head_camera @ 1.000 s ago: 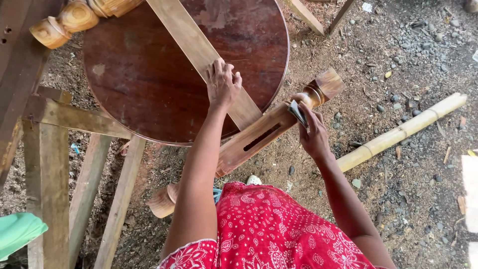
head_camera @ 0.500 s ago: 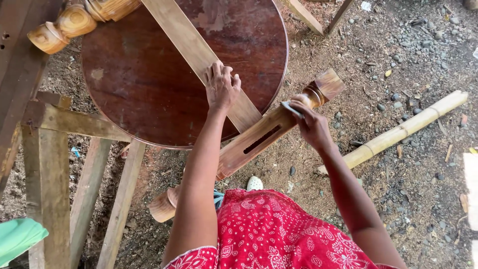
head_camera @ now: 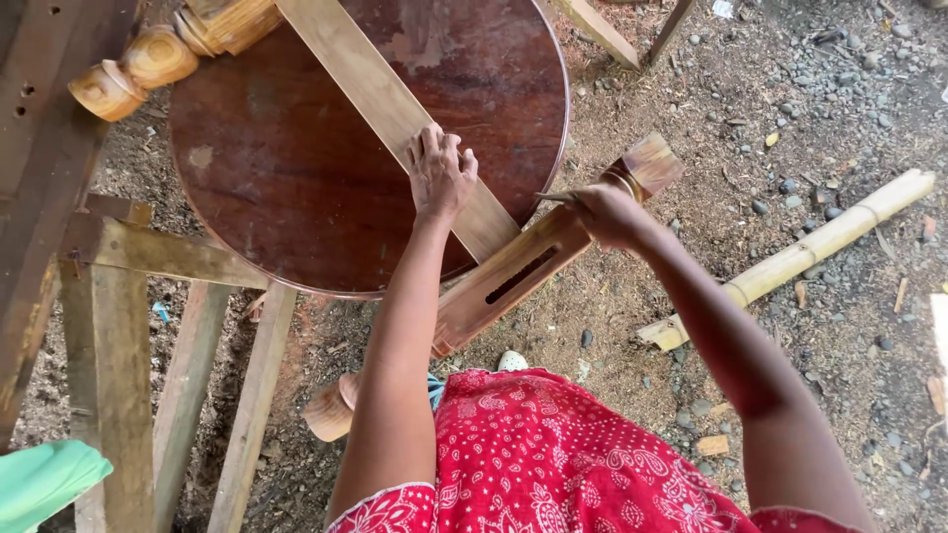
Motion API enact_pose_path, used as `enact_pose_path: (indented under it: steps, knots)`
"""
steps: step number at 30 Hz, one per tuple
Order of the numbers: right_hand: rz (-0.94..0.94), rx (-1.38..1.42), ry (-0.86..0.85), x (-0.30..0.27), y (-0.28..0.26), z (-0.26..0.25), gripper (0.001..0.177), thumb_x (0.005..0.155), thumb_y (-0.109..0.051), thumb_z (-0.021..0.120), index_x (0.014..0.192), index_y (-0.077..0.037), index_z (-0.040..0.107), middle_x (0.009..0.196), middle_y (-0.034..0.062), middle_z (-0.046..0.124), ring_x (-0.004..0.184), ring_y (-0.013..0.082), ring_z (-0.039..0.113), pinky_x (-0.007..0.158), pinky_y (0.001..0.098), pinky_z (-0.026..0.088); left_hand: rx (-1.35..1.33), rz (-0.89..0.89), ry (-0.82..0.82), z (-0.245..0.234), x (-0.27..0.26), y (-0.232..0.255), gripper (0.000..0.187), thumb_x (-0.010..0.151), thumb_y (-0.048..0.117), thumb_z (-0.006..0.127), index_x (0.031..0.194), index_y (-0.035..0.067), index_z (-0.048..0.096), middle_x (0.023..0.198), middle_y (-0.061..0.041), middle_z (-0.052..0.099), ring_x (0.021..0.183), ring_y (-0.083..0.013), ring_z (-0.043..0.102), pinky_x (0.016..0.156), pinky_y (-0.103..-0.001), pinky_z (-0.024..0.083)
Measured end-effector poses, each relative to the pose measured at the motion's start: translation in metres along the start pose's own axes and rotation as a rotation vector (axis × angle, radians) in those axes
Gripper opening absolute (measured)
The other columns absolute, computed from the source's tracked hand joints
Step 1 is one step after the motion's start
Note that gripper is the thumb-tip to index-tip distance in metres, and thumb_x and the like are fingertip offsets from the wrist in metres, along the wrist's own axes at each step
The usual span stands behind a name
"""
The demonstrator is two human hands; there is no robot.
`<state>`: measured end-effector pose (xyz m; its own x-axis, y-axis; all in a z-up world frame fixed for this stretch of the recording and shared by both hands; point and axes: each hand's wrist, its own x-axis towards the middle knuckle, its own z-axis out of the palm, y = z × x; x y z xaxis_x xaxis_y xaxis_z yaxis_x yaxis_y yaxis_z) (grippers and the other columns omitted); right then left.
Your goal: The person sands a wooden chair frame using a sanding block. They hold the frame with one hand and rub the sanding block along the legs and crossbars, focusing on the carved details and flat surfaces.
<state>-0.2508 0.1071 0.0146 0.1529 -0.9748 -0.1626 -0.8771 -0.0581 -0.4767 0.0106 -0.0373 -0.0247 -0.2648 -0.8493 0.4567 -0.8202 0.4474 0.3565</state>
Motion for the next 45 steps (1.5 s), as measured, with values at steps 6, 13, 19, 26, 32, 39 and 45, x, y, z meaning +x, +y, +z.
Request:
enact_pose_path:
  steps: [6, 13, 19, 26, 32, 39, 45]
  knots:
    - [-0.26, -0.014, 0.677, -0.093, -0.012, 0.052, 0.036, 0.117, -0.014, 0.049, 0.152, -0.016, 0.055, 0.152, 0.0057, 0.057, 0.128, 0.0296, 0.07, 0.105, 0.0439, 0.063, -0.037, -0.01, -0.006, 0.004, -0.003, 0.001, 0.031, 0.091, 0.026, 0.065, 0.115, 0.005, 0.067, 0.14, -0.02, 0.051, 0.132, -0.0362, 0.047, 0.112, -0.052, 0.037]
    - [0.02, 0.333, 0.573, -0.103, -0.002, 0.076, 0.047, 0.102, -0.007, 0.049, 0.149, -0.013, 0.051, 0.154, 0.0146, 0.052, 0.066, 0.0159, 0.073, 0.056, 0.0257, 0.063, -0.007, -0.01, -0.065, 0.021, 0.002, -0.006, 0.04, 0.095, 0.025, 0.062, 0.13, 0.005, 0.066, 0.154, -0.023, 0.043, 0.145, -0.0416, 0.036, 0.123, -0.053, 0.025]
    - [-0.076, 0.156, 0.532, -0.075, 0.031, 0.072, 0.039, 0.111, -0.016, 0.054, 0.151, -0.017, 0.055, 0.127, 0.0014, 0.072, 0.052, 0.0109, 0.064, 0.05, 0.0263, 0.053, -0.022, 0.035, -0.097, 0.017, 0.004, -0.003, 0.039, 0.094, 0.022, 0.058, 0.126, 0.005, 0.071, 0.153, -0.021, 0.049, 0.149, -0.0384, 0.034, 0.127, -0.051, 0.018]
    - [-0.146, 0.474, 0.659, -0.09, 0.007, 0.088, 0.043, 0.105, -0.002, 0.045, 0.145, -0.011, 0.057, 0.157, 0.0166, 0.049, 0.106, 0.0272, 0.065, 0.085, 0.0312, 0.063, -0.041, 0.039, -0.074, 0.016, 0.004, -0.006, 0.036, 0.095, 0.021, 0.057, 0.122, 0.003, 0.072, 0.153, -0.021, 0.051, 0.15, -0.0382, 0.034, 0.127, -0.05, 0.018]
    - [-0.176, 0.322, 0.677, -0.067, 0.017, 0.085, 0.042, 0.106, 0.001, 0.049, 0.144, -0.013, 0.062, 0.162, 0.0114, 0.047, 0.148, 0.0312, 0.048, 0.116, 0.0418, 0.048, -0.048, 0.032, -0.077, 0.013, 0.004, -0.005, 0.036, 0.094, 0.022, 0.058, 0.121, 0.003, 0.073, 0.152, -0.021, 0.051, 0.149, -0.0387, 0.034, 0.127, -0.05, 0.017]
    - [0.037, 0.08, 0.207, -0.021, -0.009, 0.013, 0.036, 0.11, -0.021, 0.048, 0.142, -0.017, 0.063, 0.132, 0.0112, 0.067, 0.103, 0.0257, 0.073, 0.09, 0.0365, 0.062, -0.065, 0.049, -0.058, 0.013, 0.006, -0.005, 0.034, 0.092, 0.021, 0.06, 0.116, 0.003, 0.076, 0.147, -0.021, 0.055, 0.147, -0.0397, 0.037, 0.127, -0.052, 0.02]
    - [0.018, -0.081, 0.505, -0.043, -0.008, -0.01, 0.04, 0.11, -0.016, 0.044, 0.146, -0.022, 0.059, 0.148, 0.0083, 0.062, 0.092, 0.0214, 0.074, 0.046, 0.0273, 0.057, -0.06, 0.052, -0.028, 0.015, 0.005, -0.006, 0.032, 0.09, 0.02, 0.061, 0.114, 0.004, 0.076, 0.146, -0.02, 0.058, 0.146, -0.04, 0.038, 0.125, -0.052, 0.021]
